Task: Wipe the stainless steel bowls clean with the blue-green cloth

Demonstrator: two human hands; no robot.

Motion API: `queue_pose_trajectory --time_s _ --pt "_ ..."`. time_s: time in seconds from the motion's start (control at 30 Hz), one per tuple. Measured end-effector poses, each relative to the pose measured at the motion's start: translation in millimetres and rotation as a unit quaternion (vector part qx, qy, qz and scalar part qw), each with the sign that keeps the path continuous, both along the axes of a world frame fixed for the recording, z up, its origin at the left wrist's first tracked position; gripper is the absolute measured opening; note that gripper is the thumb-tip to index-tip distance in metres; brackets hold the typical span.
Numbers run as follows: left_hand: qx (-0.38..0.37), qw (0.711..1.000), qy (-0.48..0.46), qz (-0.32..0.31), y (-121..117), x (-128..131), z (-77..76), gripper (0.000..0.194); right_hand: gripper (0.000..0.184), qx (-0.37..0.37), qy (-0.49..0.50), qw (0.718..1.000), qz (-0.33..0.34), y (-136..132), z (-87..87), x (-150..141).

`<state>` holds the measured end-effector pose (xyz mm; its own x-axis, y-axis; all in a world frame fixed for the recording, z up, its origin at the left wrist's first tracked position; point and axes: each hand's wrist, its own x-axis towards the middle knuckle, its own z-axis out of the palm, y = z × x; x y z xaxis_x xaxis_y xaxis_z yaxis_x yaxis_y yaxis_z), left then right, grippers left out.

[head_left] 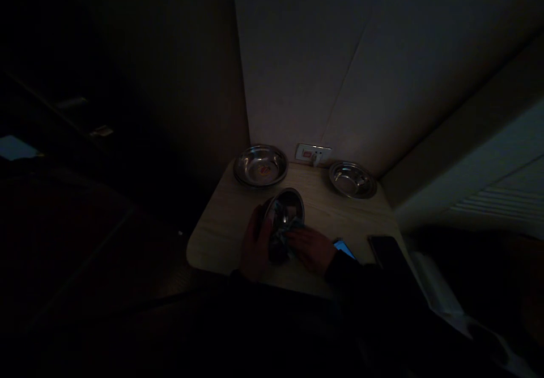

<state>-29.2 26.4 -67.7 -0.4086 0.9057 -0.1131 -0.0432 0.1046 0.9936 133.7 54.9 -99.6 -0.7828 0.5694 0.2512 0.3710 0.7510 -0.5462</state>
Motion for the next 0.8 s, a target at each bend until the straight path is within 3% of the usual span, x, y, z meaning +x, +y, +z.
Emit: queue_pose_trajectory --time_s 0.07,0.27,0.4,0.5,0.57,0.7,0.8 --pt "-0.001 1.0 -0.004 0.013 0.2 3.2 -1.9 0.053 0.025 -0.029 0.015 0.999 -0.01 2.3 3.9 -5.4" --pt "-0.008 0.998 -0.002 0.055 -6.4 -4.8 -18.8 0.05 0.029 -0.127 0.085 0.987 -0.052 -27.7 9.3 -44.9" --pt "0.002 1.0 0.005 -0.011 -6.6 -6.6 -12.2 0.051 0.022 -0.088 0.034 0.995 0.003 -3.8 7.7 -14.8" --pt "0.005 0.999 0.012 -0.048 -3.1 -2.0 -3.5 0.054 0.02 -0.029 -0.017 0.999 -0.002 12.8 7.2 2.0" --pt "0.005 1.0 0.007 -0.027 -1.4 -0.3 -2.7 0.054 0.022 -0.029 -0.016 0.999 -0.018 6.2 7.8 -6.1" --pt "-0.002 0.999 -0.006 0.038 -1.7 -5.2 -9.4 0.056 0.033 -0.056 0.038 0.995 -0.072 -32.0 9.4 -39.6" --pt "-0.002 1.0 -0.018 0.019 -1.1 -12.0 -9.0 0.054 0.039 -0.062 0.056 0.995 -0.053 -39.5 10.2 -34.8"
